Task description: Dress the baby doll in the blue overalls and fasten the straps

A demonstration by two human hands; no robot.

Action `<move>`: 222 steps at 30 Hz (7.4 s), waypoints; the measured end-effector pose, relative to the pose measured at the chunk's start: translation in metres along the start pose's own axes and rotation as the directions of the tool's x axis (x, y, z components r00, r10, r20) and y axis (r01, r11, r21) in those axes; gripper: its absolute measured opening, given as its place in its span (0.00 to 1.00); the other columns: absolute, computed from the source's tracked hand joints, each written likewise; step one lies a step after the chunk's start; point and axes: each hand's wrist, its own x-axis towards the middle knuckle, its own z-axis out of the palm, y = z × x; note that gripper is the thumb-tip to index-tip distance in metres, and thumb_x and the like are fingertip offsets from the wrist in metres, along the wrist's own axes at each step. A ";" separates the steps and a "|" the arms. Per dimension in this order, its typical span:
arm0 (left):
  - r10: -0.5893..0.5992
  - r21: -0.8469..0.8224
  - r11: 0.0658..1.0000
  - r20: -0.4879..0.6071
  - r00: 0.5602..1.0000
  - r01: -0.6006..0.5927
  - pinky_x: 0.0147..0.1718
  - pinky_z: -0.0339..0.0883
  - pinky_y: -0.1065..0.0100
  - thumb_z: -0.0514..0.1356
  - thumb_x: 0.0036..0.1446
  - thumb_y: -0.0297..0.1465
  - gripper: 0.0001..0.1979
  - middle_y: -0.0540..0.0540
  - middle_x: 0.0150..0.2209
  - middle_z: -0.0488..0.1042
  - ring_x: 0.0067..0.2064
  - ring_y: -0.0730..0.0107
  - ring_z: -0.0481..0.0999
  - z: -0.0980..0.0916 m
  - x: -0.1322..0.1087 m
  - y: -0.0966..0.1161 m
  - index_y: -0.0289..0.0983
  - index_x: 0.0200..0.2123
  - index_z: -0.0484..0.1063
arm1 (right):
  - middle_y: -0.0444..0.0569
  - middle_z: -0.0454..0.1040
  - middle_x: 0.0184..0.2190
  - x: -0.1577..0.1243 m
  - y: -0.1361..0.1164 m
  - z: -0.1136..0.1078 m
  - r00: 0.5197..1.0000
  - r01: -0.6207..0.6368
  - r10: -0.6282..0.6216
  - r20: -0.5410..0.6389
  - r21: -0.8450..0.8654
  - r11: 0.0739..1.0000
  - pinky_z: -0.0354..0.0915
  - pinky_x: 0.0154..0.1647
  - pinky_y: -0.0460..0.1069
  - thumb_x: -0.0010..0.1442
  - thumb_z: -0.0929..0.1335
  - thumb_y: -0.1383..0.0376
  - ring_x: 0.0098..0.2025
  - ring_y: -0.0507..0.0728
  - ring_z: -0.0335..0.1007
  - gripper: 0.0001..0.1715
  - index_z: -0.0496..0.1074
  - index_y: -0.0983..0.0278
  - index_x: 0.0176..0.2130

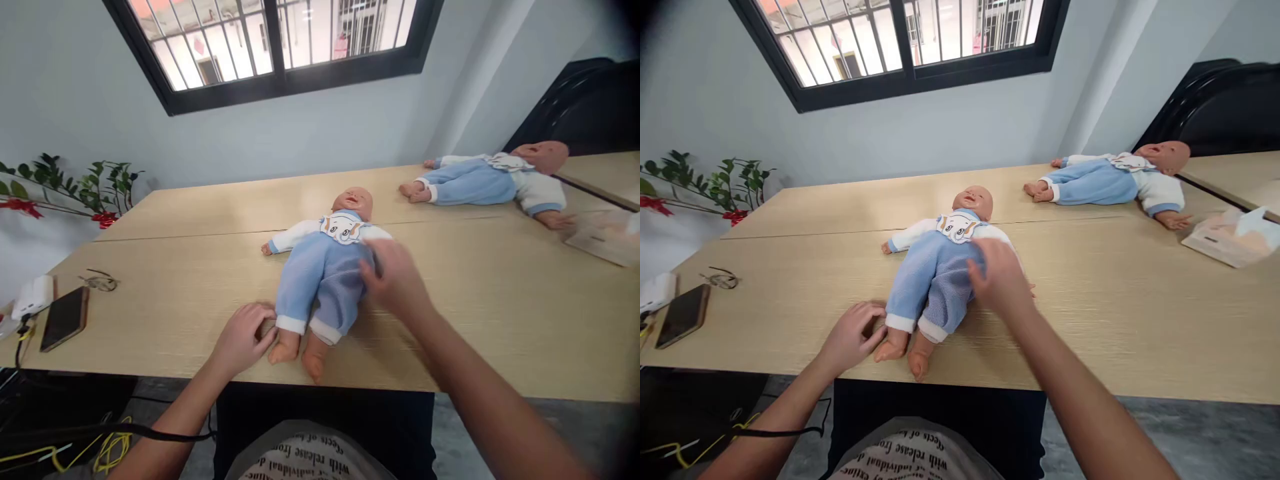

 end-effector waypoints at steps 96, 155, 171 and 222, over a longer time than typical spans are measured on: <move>-0.091 0.102 0.990 -0.066 0.994 0.097 0.43 0.66 0.56 0.61 0.63 0.31 0.09 0.43 0.43 0.76 0.44 0.55 0.74 0.019 -0.037 0.039 0.39 0.46 0.70 | 0.52 0.78 0.44 -0.125 -0.167 0.053 0.979 0.187 -0.195 0.062 0.124 0.975 0.71 0.49 0.55 0.70 0.65 0.72 0.47 0.59 0.74 0.09 0.73 0.63 0.48; 0.450 -0.371 0.799 -0.155 0.880 -0.473 0.70 0.53 0.45 0.42 0.71 0.51 0.30 0.39 0.67 0.67 0.70 0.50 0.63 0.024 0.142 -0.014 0.41 0.63 0.68 | 0.54 0.65 0.68 0.023 0.039 0.028 0.970 0.139 -0.217 0.113 0.475 0.869 0.52 0.71 0.65 0.72 0.60 0.47 0.70 0.66 0.58 0.31 0.66 0.57 0.66; 0.177 -0.171 0.957 -0.292 0.940 -0.234 0.66 0.60 0.48 0.48 0.72 0.43 0.22 0.38 0.64 0.70 0.67 0.54 0.66 0.027 0.186 -0.030 0.38 0.61 0.68 | 0.57 0.69 0.65 0.044 0.059 0.050 0.999 0.017 -0.011 -0.051 0.128 0.992 0.56 0.70 0.66 0.73 0.58 0.51 0.69 0.65 0.60 0.30 0.65 0.61 0.66; -0.004 -0.239 0.969 0.208 0.978 0.054 0.51 0.69 0.60 0.50 0.67 0.48 0.24 0.42 0.52 0.80 0.51 0.55 0.78 0.010 0.240 -0.082 0.39 0.52 0.76 | 0.56 0.80 0.52 0.074 0.093 0.049 0.976 0.034 0.049 0.212 -0.372 0.928 0.54 0.65 0.62 0.73 0.54 0.58 0.56 0.63 0.73 0.26 0.74 0.62 0.55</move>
